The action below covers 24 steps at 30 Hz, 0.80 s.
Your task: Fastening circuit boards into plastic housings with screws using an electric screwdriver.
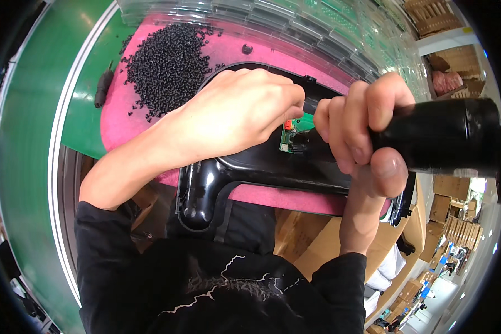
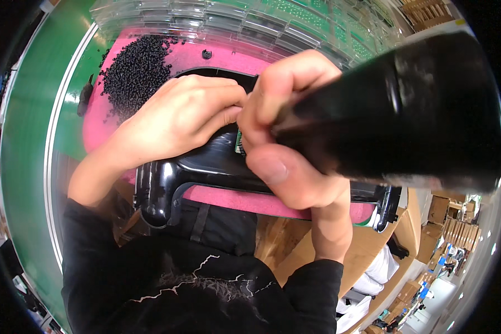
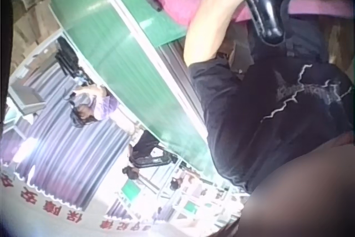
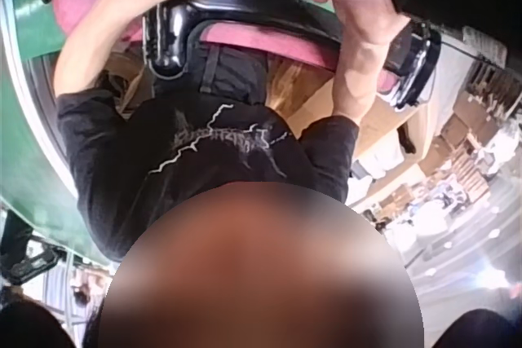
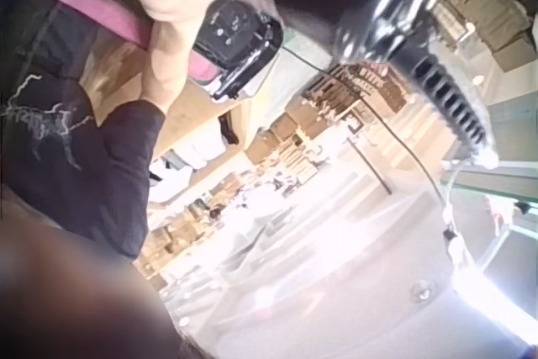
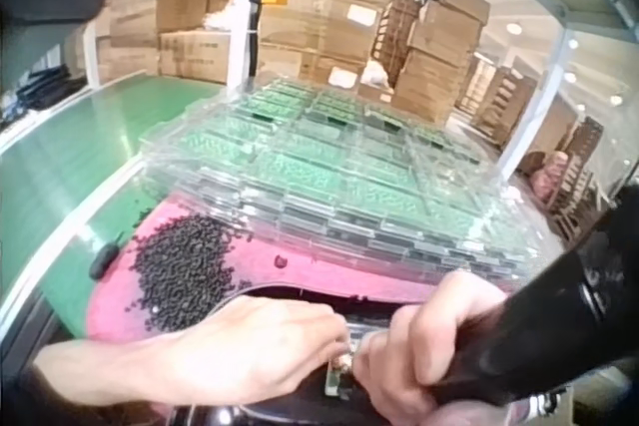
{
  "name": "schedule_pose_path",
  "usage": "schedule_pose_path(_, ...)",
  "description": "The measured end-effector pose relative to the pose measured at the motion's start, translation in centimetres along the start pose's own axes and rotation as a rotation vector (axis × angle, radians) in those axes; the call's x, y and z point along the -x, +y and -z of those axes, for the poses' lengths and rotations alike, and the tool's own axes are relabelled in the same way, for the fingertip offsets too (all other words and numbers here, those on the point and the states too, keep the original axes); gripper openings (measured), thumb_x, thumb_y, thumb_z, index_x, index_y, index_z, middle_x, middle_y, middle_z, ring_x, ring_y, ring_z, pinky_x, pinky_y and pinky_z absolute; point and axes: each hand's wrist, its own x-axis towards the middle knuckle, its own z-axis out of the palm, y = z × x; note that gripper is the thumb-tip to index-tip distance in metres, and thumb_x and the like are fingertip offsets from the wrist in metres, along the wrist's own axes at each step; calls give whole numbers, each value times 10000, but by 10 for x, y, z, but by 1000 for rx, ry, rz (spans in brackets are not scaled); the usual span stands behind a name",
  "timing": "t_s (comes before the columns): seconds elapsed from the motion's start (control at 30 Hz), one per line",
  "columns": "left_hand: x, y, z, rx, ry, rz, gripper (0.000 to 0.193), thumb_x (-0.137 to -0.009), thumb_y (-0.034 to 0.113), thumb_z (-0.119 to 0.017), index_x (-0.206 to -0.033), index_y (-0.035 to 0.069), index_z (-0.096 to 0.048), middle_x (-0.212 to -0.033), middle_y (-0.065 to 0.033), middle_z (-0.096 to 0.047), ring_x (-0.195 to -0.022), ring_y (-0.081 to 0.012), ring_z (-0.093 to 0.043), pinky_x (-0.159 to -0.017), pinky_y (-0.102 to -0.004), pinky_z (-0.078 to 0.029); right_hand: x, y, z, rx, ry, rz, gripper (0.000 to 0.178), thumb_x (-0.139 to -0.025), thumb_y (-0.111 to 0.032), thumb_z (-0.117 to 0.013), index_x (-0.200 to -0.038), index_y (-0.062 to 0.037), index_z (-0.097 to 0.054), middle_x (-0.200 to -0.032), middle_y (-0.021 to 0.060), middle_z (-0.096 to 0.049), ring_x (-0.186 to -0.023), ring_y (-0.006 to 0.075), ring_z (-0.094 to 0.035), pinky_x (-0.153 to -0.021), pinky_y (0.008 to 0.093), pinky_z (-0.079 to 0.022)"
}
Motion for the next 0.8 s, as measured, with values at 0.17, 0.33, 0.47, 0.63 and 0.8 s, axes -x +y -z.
schedule_pose_path(0.17,1,-2,-1,-5,-96,-101,188,-799,128,-707,-920,14,-620,-841,-130,-635,-827,-345,-632,-717,-435,-508,10,-3,-21,16,253,102,418,-783,-375,-778,-912,-150,-450,-620,-70,-458,-430,60,-418,-567,271,-342)
schedule_pose_path(0.33,5,-4,1,-48,-154,-165,215,-798,168,-726,-889,8,-616,-820,-122,-627,-802,-326,-632,-689,-424,-508,16,-5,1,-101,222,356,279,-870,-307,-671,-995,-126,-500,-695,-65,-482,-492,64,-435,-601,261,-346)
schedule_pose_path(0.47,-1,-3,-2,52,-121,-193,196,-820,146,-720,-888,-9,-621,-832,-130,-639,-781,-334,-634,-678,-414,-512,22,-15,6,-292,303,444,222,-888,-263,-641,-982,-111,-509,-709,-47,-501,-533,62,-451,-663,258,-347)
schedule_pose_path(0.63,-2,-6,1,203,-95,-174,188,-822,108,-731,-881,-38,-629,-825,-136,-664,-756,-317,-658,-666,-369,-524,25,-19,6,-335,322,475,249,-868,-274,-675,-974,-99,-534,-718,-37,-520,-532,65,-476,-688,257,-378)
schedule_pose_path(0.8,-4,-2,5,352,-227,-137,196,-814,96,-738,-889,-49,-630,-817,-131,-666,-737,-296,-660,-650,-351,-519,31,-23,0,-371,397,494,297,-835,-287,-714,-974,-96,-534,-731,-32,-521,-532,66,-487,-693,256,-387)
